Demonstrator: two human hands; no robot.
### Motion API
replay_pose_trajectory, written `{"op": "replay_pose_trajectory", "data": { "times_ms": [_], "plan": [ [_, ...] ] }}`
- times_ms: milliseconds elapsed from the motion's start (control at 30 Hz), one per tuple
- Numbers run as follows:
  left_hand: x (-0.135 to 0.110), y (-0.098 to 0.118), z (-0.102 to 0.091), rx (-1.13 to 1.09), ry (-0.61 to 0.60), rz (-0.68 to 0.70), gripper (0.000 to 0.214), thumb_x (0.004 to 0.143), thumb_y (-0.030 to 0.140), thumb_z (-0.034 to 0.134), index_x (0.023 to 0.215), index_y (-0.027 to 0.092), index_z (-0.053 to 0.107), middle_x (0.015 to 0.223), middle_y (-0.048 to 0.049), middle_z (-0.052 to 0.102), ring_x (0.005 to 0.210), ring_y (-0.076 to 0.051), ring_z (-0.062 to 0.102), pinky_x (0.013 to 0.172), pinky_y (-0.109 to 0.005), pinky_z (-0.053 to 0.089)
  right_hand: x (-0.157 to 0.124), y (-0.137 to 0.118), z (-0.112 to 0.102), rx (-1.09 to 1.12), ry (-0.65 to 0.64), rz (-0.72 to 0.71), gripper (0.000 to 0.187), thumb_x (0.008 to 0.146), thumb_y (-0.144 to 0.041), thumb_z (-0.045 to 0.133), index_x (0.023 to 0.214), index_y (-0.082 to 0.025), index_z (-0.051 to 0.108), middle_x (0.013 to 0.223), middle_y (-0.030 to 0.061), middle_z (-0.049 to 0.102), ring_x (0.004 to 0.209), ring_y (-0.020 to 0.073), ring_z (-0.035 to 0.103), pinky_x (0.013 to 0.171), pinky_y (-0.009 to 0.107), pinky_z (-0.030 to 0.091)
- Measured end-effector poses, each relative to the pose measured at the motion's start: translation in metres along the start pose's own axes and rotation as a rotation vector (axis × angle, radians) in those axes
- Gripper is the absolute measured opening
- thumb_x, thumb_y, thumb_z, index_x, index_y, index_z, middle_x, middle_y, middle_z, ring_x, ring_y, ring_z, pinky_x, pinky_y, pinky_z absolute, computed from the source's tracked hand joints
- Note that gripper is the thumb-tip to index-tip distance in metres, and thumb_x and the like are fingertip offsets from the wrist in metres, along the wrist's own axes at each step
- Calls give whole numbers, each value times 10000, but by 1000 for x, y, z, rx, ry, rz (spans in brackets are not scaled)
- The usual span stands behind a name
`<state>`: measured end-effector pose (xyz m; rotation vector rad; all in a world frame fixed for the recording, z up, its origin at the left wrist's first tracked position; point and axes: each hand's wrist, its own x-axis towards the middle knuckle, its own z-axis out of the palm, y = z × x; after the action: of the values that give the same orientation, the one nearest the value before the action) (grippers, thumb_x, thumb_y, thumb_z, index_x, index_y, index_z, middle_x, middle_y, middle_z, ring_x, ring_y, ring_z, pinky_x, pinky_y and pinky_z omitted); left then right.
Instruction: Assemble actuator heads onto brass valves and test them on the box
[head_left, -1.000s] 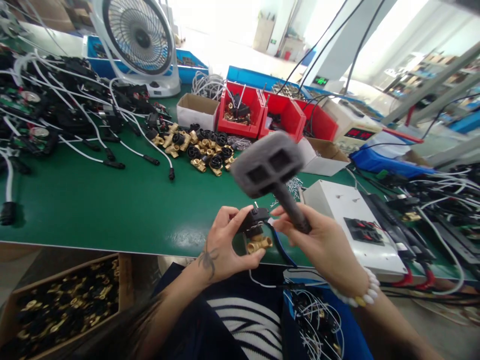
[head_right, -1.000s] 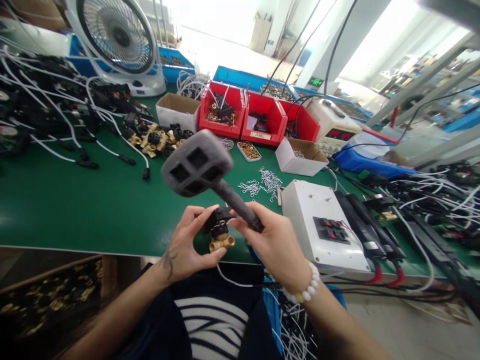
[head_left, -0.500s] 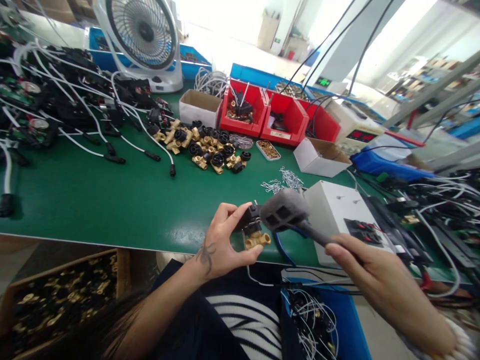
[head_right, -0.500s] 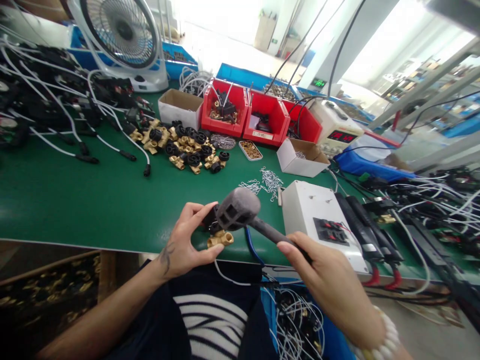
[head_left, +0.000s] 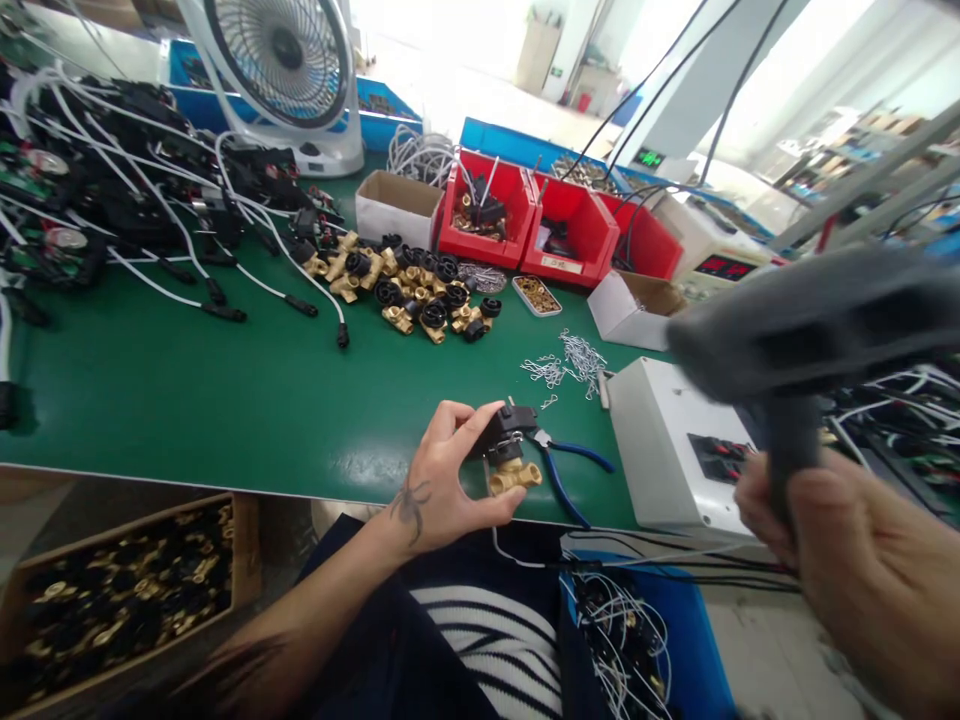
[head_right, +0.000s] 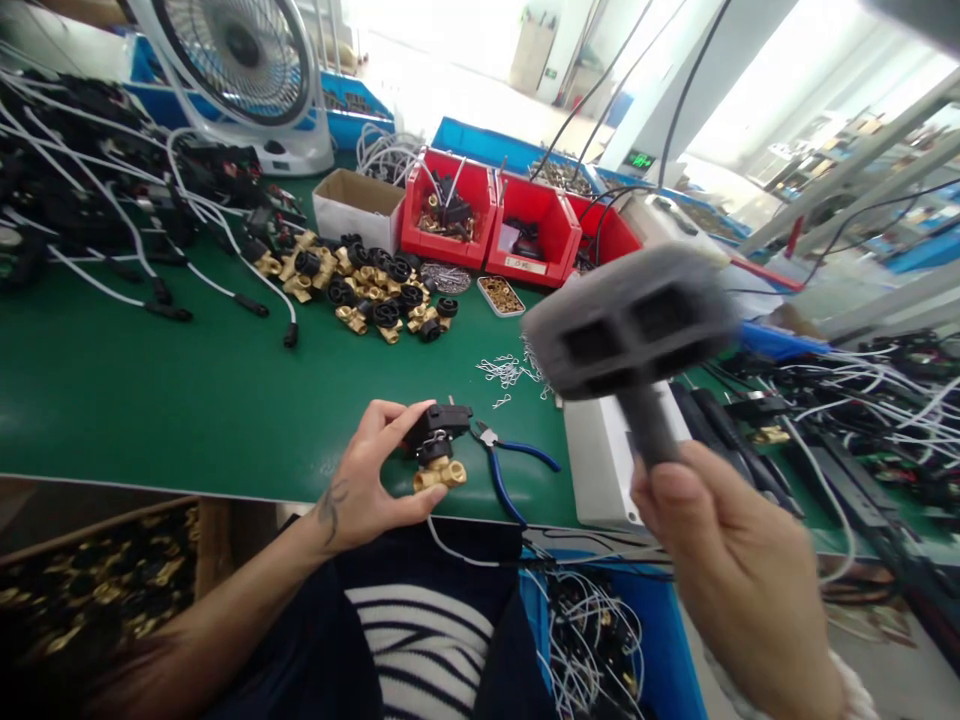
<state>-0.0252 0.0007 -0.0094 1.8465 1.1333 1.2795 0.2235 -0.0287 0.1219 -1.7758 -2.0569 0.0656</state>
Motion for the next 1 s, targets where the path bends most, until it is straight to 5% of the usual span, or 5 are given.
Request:
{"op": "replay_pose_trajectory", "data": {
  "times_ms": [267, 467, 633, 833, 1000],
  "plan": [
    [0, 2, -1, 17, -2, 0, 685, 712, 332, 713, 1345, 183, 498, 1079, -69, 476, 961, -204, 530, 860, -360, 536, -1, 1, 11, 63, -267, -60, 533, 930, -684, 426, 637, -243, 485, 438, -24, 461, 349, 150, 428, 368, 292, 298],
    [1, 1, 0, 37, -11, 8, 692, 717, 350, 715, 1349, 169, 499, 1085, -77, 477, 969, -212, 524, 881, -377, 527, -5, -1, 4, 177, 142, 40, 481, 1014, -580, 302, 695, -259, 465, 484, -5, 449, 389, 154, 414, 389, 303, 305],
    [2, 3, -3, 27, -20, -3, 675, 718, 331, 715, 1334, 151, 507, 1062, -74, 481, 941, -202, 528, 855, -366, 537, -5, 4, 14, 9, -217, -97, 530, 919, -690, 438, 644, -240, 495, 421, -24, 445, 334, 152, 410, 363, 289, 291],
    [2, 1, 0, 50, -5, 13, 692, 711, 358, 721, 1343, 181, 501, 1071, -75, 488, 942, -214, 528, 875, -395, 533, -9, 3, 0, 145, 171, 52, 425, 1011, -560, 325, 751, -261, 478, 506, 1, 468, 391, 172, 435, 386, 316, 317],
    [4, 4, -3, 36, -33, -1, 674, 706, 335, 722, 1325, 180, 502, 1065, -72, 482, 954, -213, 536, 857, -376, 539, -8, 2, 16, 38, -237, -96, 515, 943, -668, 404, 659, -244, 470, 433, -24, 477, 342, 153, 445, 368, 282, 309]
  ]
}}
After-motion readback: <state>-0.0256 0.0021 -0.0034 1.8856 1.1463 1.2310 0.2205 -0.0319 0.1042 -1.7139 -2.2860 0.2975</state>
